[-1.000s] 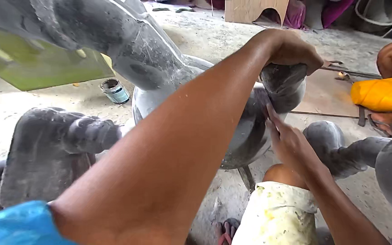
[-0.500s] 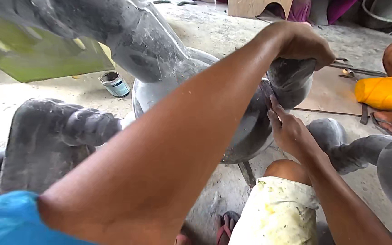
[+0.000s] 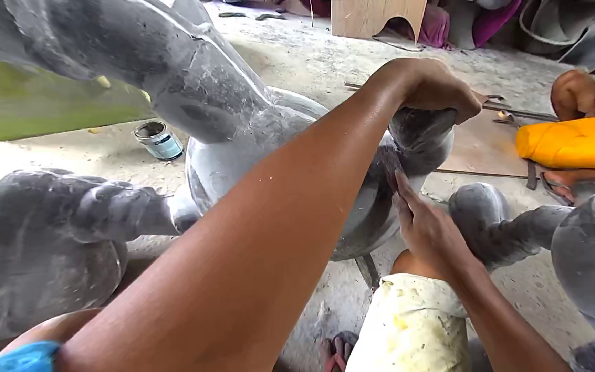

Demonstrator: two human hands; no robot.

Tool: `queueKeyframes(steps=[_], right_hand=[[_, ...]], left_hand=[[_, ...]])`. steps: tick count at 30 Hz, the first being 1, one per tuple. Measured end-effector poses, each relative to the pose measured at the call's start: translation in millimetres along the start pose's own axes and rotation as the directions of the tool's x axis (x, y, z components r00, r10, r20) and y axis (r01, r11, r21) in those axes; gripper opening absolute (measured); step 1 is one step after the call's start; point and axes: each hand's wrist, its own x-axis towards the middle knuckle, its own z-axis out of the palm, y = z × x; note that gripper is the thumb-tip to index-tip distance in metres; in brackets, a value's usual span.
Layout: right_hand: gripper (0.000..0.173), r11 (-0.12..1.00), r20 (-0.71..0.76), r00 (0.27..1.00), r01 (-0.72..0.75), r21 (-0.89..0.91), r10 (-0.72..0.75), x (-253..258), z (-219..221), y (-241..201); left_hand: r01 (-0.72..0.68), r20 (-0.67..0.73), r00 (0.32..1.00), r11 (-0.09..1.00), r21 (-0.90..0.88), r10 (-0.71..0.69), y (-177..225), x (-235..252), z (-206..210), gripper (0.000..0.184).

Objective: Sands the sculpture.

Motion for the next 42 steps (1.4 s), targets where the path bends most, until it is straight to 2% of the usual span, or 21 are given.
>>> queueKeyframes(steps=[3,4,8,13,17,19,22,23,25,27,31,32,35,36,40,42], right_hand=[[0.054,0.99,0.1,0.986,-0.137,0.008,0.136,35.2,-2.8,-8.8],[0.055,0.99,0.09,0.986,-0.144,0.009,0.142,35.2,-4.0,-12.5],[0.054,0.999,-0.031,0.999,-0.032,-0.019,0.031,-13.5,-0.7,-16.8],[0.055,0.99,0.074,0.987,-0.14,-0.027,0.142,36.7,-2.5,-18.0],[0.053,0.999,-0.024,0.999,-0.031,-0.014,0.03,-14.0,-0.5,-14.5],[0.054,0.999,0.014,0.999,-0.044,-0.023,0.044,-2.7,3.2,-9.6],[0.055,0.989,0.111,0.983,-0.14,-0.035,0.144,44.3,-3.5,-19.3],[0.056,0.99,0.11,0.984,-0.134,-0.038,0.137,42.3,-6.6,-22.5],[0.055,0.998,0.03,0.998,-0.044,-0.043,0.046,7.7,-8.5,-21.0],[0.055,0.996,0.007,0.999,-0.031,-0.089,0.032,-7.3,-3.4,-17.1],[0.054,0.982,0.094,0.986,-0.127,-0.139,0.14,47.9,-12.3,-26.4],[0.055,0.982,0.09,0.986,-0.124,-0.14,0.137,45.7,-15.0,-29.7],[0.053,0.991,-0.033,0.999,0.0,-0.135,-0.005,-4.4,-12.8,-27.2],[0.053,0.989,-0.037,0.999,-0.005,-0.15,0.0,-9.4,-8.3,-26.1],[0.054,0.98,0.055,0.99,-0.121,-0.157,0.132,35.9,-11.9,-36.3],[0.054,0.988,0.009,0.996,-0.089,-0.128,0.091,22.8,-11.7,-40.5]], left_hand=[[-0.02,-0.002,1.0,0.999,0.026,0.02,1.9,-4.1,9.9,0.026],[-0.031,0.005,1.0,0.999,0.025,0.031,2.3,-4.0,9.2,0.025],[-0.06,0.014,0.998,0.998,0.028,0.06,4.5,1.6,6.2,0.026],[-0.041,-0.008,0.999,0.996,0.085,0.041,5.7,-3.4,7.7,0.029],[-0.01,-0.03,0.999,1.0,0.029,0.01,4.4,1.6,-2.9,0.027],[0.024,-0.049,0.999,0.999,0.025,-0.023,4.5,-3.6,-3.1,0.025],[0.024,-0.012,1.0,0.998,0.051,-0.023,7.9,-9.8,2.5,0.022],[0.02,-0.008,1.0,0.999,0.048,-0.02,6.9,-10.3,1.1,0.023],[0.021,-0.006,1.0,1.0,0.017,-0.021,7.1,-8.7,-0.2,0.025],[0.012,-0.017,1.0,1.0,0.029,-0.012,6.4,-3.7,-3.6,0.027],[-0.01,-0.018,1.0,0.998,0.066,0.011,10.8,-11.4,8.1,0.025],[-0.021,-0.003,1.0,0.998,0.064,0.021,11.3,-11.6,8.5,0.025],[-0.046,0.008,0.999,0.997,0.056,0.046,13.3,-9.7,5.1,0.027],[-0.05,0.007,0.999,0.996,0.069,0.05,12.6,-9.5,4.2,0.028],[-0.074,0.008,0.997,0.993,0.091,0.073,11.0,-11.8,10.6,0.029],[-0.076,0.016,0.997,0.996,0.056,0.075,8.0,-8.4,10.2,0.029]])
